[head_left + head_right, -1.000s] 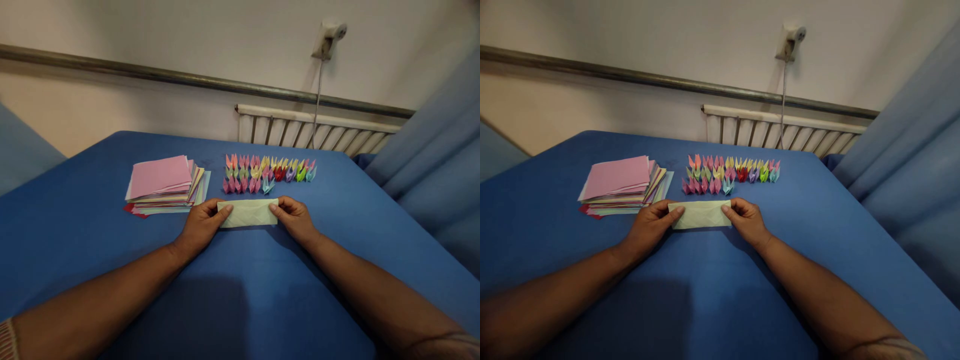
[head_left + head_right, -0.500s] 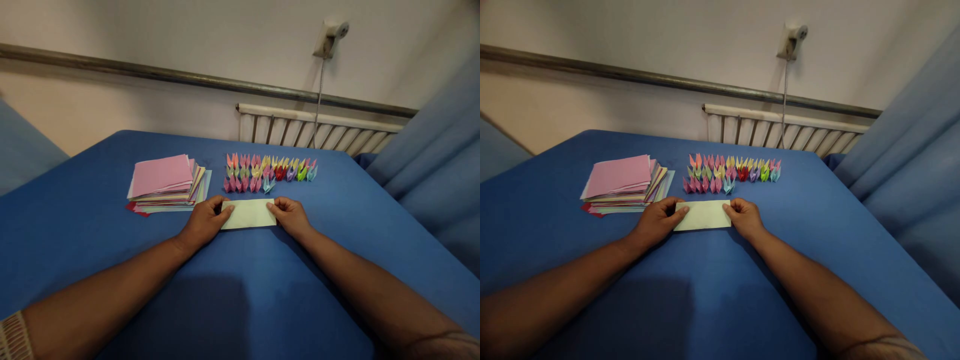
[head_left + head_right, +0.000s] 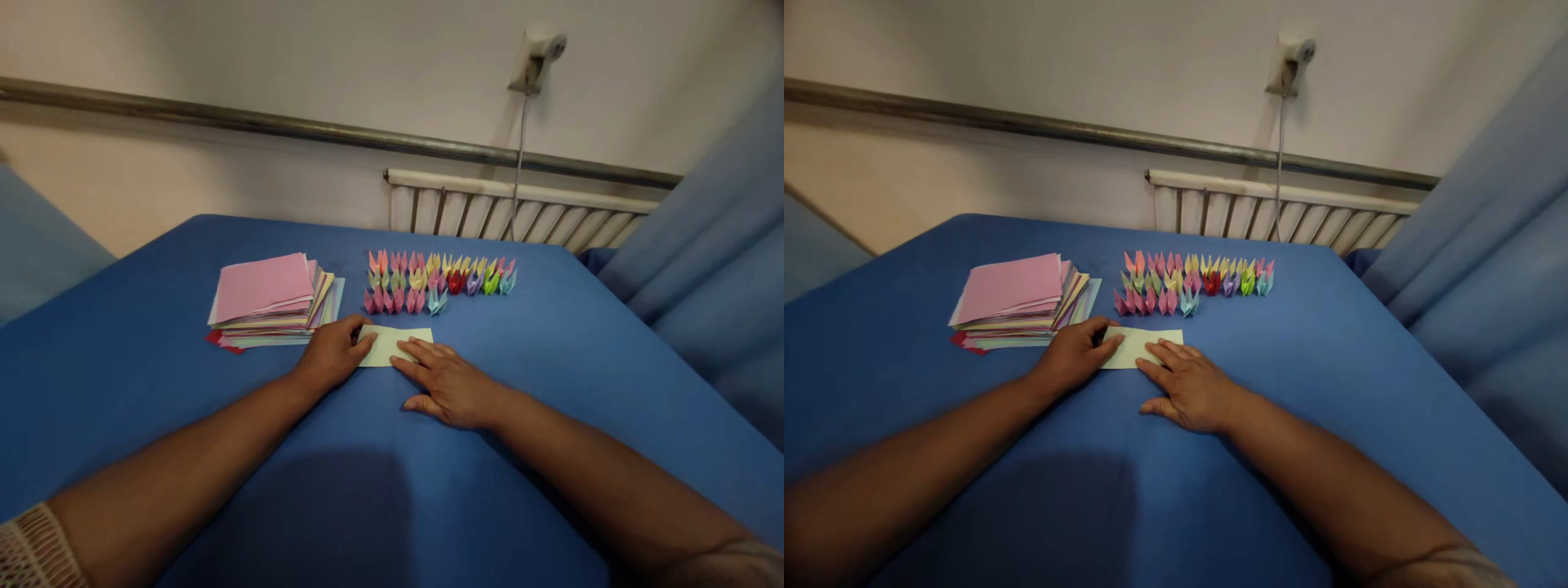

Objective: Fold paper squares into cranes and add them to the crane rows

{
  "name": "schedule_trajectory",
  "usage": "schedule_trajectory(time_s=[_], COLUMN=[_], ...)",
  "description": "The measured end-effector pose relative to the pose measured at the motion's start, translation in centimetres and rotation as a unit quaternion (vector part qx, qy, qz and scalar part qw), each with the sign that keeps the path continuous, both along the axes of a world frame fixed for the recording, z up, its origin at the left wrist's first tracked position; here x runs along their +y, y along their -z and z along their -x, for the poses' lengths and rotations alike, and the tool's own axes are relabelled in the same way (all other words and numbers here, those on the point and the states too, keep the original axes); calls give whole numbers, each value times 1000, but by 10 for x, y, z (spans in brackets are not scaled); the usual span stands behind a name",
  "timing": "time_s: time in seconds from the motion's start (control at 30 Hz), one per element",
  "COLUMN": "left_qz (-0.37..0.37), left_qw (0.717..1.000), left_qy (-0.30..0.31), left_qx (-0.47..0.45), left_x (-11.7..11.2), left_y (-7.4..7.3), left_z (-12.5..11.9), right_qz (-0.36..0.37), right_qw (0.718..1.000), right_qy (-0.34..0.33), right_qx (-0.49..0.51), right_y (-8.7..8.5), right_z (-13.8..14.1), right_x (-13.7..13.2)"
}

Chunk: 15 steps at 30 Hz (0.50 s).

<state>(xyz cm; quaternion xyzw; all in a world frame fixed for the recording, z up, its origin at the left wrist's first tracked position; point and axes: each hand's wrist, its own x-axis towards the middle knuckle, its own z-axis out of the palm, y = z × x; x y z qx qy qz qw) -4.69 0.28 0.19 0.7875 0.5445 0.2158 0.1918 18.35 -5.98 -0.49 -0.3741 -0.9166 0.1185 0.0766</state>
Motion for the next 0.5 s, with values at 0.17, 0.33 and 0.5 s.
schedule_trajectory(time_s=[0.17,0.33,0.5], left_qz=[-81,-103,-23], left_qw=[996,982,961], left_qy=[1,138,201], left_qx=[26,79,190], left_x=[-1,-45,-85], left_y=[-3,-3,4], left_z=[0,-17,-20], right_qz=[2,3,11], right_qw=[1000,1000,1000], right_qy=[0,-2,7], right_qx=[-14,-11,-3], right_y=[0,2,2], right_z=[-1,1,1], right_x=[0,1,-1])
